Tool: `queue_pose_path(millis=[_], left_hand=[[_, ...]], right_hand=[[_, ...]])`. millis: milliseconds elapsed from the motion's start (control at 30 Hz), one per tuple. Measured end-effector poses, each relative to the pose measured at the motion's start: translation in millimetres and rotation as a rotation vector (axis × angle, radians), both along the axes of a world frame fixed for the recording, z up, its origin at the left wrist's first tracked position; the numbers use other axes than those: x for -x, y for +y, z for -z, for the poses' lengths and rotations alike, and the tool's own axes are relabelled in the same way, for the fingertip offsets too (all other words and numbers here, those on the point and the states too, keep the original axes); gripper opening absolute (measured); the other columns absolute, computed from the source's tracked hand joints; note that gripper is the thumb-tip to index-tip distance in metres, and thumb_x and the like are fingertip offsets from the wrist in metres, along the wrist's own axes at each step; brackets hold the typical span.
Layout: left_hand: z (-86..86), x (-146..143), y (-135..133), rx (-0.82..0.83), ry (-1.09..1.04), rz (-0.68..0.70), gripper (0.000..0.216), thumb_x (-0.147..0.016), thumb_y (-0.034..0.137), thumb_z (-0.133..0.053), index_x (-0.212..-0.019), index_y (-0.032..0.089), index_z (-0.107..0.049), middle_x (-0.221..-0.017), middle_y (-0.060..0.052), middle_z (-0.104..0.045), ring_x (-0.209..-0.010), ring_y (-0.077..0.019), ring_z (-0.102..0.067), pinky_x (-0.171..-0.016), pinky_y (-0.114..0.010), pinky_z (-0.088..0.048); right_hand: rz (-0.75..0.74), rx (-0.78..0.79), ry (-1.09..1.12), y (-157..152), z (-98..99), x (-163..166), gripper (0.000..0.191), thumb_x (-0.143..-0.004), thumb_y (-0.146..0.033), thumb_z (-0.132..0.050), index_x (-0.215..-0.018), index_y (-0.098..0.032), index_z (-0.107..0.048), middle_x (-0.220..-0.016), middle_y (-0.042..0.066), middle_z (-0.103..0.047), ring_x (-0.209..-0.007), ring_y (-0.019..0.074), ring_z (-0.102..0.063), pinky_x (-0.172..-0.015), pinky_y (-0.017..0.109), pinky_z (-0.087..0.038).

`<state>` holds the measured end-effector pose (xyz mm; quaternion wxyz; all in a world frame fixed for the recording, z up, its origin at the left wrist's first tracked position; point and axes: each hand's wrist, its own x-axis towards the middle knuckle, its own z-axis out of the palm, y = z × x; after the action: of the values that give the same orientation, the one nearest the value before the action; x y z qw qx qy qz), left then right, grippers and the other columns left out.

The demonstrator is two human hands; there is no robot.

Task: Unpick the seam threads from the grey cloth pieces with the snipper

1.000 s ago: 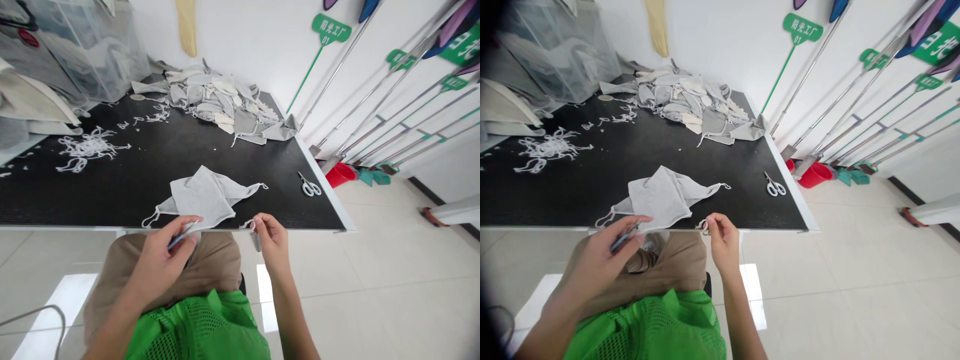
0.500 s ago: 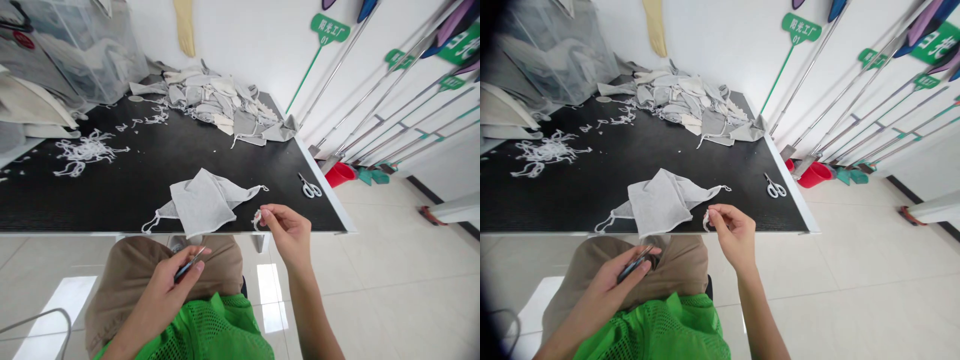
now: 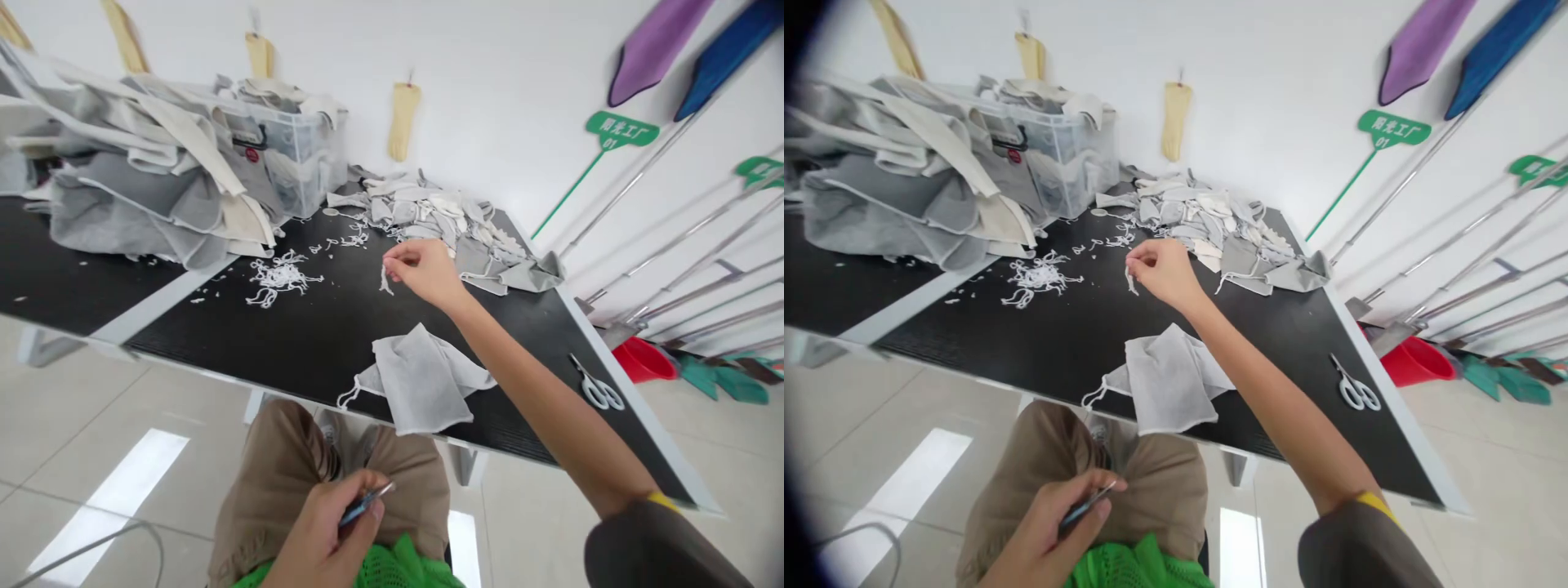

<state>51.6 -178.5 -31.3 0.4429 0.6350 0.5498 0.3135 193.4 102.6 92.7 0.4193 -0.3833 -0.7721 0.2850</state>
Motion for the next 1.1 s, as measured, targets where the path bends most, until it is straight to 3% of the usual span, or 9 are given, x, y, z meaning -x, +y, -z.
queue_pose_path(millis=[100, 233, 367, 433, 567, 733, 833, 933, 1100], left_hand=[[-2.3, 10.6, 1.9, -0.033, -0.027, 0.078, 0.027, -0.092, 0.036, -0.049, -0.101, 0.024, -0.071, -0.071, -0.001, -0.07, -0.062, -0.0151, -0.063, -0.065, -0.021, -0.05], [-0.6, 25.0, 3.3, -0.087, -0.056, 0.062, 0.022, -0.089, 0.026, -0.052, -0.1, 0.027, -0.071, -0.082, -0.001, -0.075, -0.074, -0.017, -0.069, -0.075, -0.021, -0.051], [-0.3, 34.2, 6.3, -0.065, -0.061, 0.068, 0.022, -0.087, 0.024, -0.053, -0.098, 0.026, -0.072, -0.08, -0.001, -0.075, -0.071, -0.0167, -0.068, -0.073, -0.021, -0.051], [-0.6, 35.7, 7.0, -0.061, -0.075, 0.046, 0.022, -0.087, 0.025, -0.052, -0.098, 0.027, -0.071, -0.085, -0.001, -0.076, -0.072, -0.0172, -0.069, -0.073, -0.021, -0.052], [-0.3, 32.9, 3.1, -0.079, -0.065, 0.008, 0.023, -0.088, 0.026, -0.053, -0.101, 0.028, -0.071, -0.093, -0.002, -0.077, -0.081, -0.0187, -0.071, -0.079, -0.022, -0.052], [2.0, 24.1, -3.3, -0.082, -0.045, 0.067, 0.021, -0.089, 0.03, -0.053, -0.097, 0.027, -0.072, -0.093, -0.001, -0.077, -0.083, -0.0181, -0.07, -0.08, -0.021, -0.051], [3.1, 18.7, -5.1, -0.029, -0.023, 0.124, 0.024, -0.092, 0.031, -0.05, -0.095, 0.025, -0.072, -0.088, -0.001, -0.075, -0.082, -0.0175, -0.068, -0.077, -0.02, -0.05], [2.3, 14.1, -7.6, 0.026, -0.022, 0.09, 0.029, -0.094, 0.035, -0.046, -0.095, 0.023, -0.072, -0.091, -0.002, -0.075, -0.084, -0.0178, -0.067, -0.075, -0.02, -0.049], [-2.9, 10.6, -12.5, 0.104, -0.007, 0.082, 0.032, -0.094, 0.04, -0.045, -0.095, 0.023, -0.072, -0.093, -0.004, -0.073, -0.087, -0.0202, -0.065, -0.082, -0.024, -0.049]], right_hand=[[-0.03, -0.05, -0.17, 48.6, 9.8, 58.5, 0.01, -0.077, -0.01, -0.064, -0.075, -0.011, -0.073, -0.065, 0.004, -0.07, -0.064, 0.0154, -0.068, -0.07, 0.031, -0.056], [-0.062, -0.107, -0.342, 98.8, 27.0, 124.9, 0.017, -0.076, -0.004, -0.061, -0.084, -0.006, -0.075, -0.074, 0.007, -0.072, -0.077, 0.0184, -0.071, -0.081, 0.034, -0.054], [-0.206, -0.16, -0.477, 114.8, 32.6, 158.9, 0.033, -0.073, 0.005, -0.053, -0.092, -0.007, -0.077, -0.081, 0.007, -0.073, -0.083, 0.0167, -0.069, -0.081, 0.029, -0.051], [-0.199, -0.212, -0.526, 110.1, 28.7, 160.5, 0.033, -0.074, 0.003, -0.054, -0.093, -0.01, -0.077, -0.083, 0.006, -0.073, -0.083, 0.0162, -0.067, -0.082, 0.028, -0.05], [-0.086, -0.325, -0.515, 83.7, 13.8, 137.6, 0.014, -0.081, -0.014, -0.065, -0.088, -0.013, -0.076, -0.081, 0.005, -0.071, -0.08, 0.0183, -0.064, -0.083, 0.034, -0.048], [-0.075, -0.34, -0.484, 18.1, 8.6, 75.6, 0.017, -0.089, -0.025, -0.061, -0.089, -0.016, -0.075, -0.079, 0.005, -0.07, -0.073, 0.0186, -0.062, -0.078, 0.034, -0.047], [-0.239, -0.312, -0.5, -35.1, 22.5, 36.2, 0.023, -0.089, -0.016, -0.058, -0.107, -0.02, -0.072, -0.1, 0.005, -0.071, -0.087, 0.019, -0.064, -0.083, 0.033, -0.049], [-0.418, -0.271, -0.592, -84.4, 44.8, 9.3, 0.032, -0.085, -0.02, -0.067, -0.116, -0.022, -0.069, -0.114, 0.007, -0.068, -0.104, 0.022, -0.062, -0.094, 0.037, -0.048], [-0.5, -0.319, -0.652, -122.2, 81.3, -2.9, 0.027, -0.083, -0.024, -0.07, -0.11, -0.021, -0.071, -0.114, 0.009, -0.067, -0.109, 0.0236, -0.06, -0.095, 0.04, -0.048]])
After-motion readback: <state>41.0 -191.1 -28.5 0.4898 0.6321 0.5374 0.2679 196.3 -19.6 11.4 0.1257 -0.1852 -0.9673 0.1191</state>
